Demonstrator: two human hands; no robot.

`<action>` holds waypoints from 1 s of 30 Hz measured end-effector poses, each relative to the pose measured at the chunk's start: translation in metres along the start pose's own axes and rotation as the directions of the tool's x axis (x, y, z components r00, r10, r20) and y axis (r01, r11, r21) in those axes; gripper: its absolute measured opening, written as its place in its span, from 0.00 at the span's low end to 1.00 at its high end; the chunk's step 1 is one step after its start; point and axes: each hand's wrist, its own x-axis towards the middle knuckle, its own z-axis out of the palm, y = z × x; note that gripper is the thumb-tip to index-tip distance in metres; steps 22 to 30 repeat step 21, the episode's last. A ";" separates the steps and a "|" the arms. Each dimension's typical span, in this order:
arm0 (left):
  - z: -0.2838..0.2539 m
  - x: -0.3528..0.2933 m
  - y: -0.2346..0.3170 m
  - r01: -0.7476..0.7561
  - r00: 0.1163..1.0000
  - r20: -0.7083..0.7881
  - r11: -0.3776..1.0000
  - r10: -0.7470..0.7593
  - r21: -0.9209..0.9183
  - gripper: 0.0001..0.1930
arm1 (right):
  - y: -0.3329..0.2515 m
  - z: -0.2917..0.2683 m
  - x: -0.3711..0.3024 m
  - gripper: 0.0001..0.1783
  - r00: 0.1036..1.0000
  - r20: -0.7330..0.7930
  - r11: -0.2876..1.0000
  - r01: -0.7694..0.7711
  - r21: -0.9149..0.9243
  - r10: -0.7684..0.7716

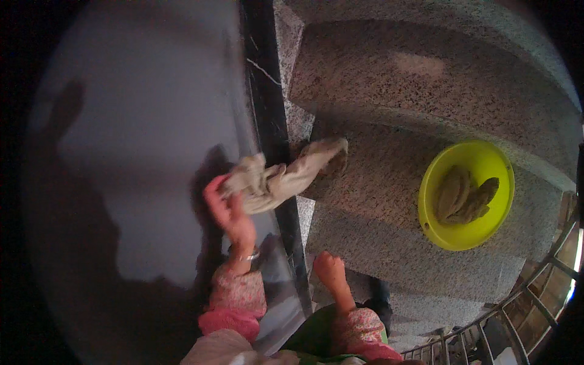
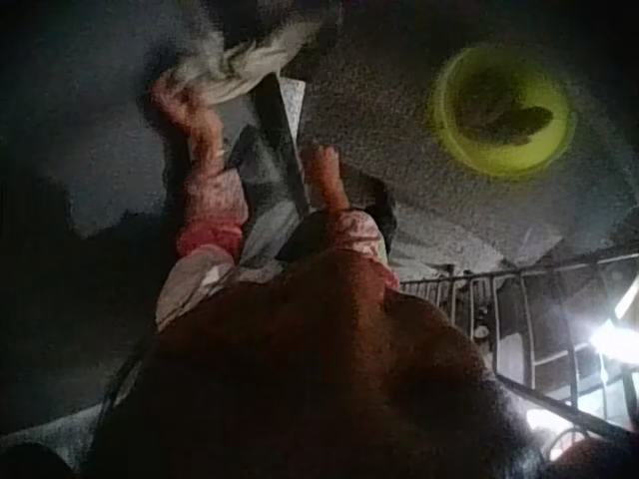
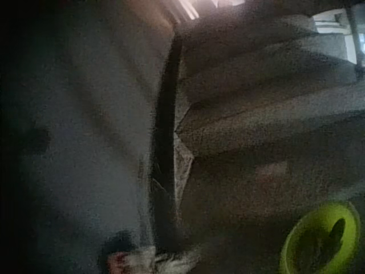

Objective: The person wipes the granite steps of a spiral staircase using a cloth and a yellow bowl. They move up and down the stairs, wiping each step and the metal handrail while carrying the bowl.

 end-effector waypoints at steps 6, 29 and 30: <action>-0.012 0.026 0.068 -0.323 0.911 -0.300 0.941 0.282 -0.096 0.19 | -0.011 0.011 -0.004 0.10 0.998 0.068 0.994 -0.018 0.109 0.011; 0.199 -0.008 -0.121 -0.402 0.808 0.586 0.781 0.057 0.478 0.33 | 0.007 0.012 -0.013 0.11 0.980 0.192 0.998 -0.045 -0.042 0.052; 0.199 -0.008 -0.121 -0.402 0.808 0.586 0.781 0.057 0.478 0.33 | 0.007 0.012 -0.013 0.11 0.980 0.192 0.998 -0.045 -0.042 0.052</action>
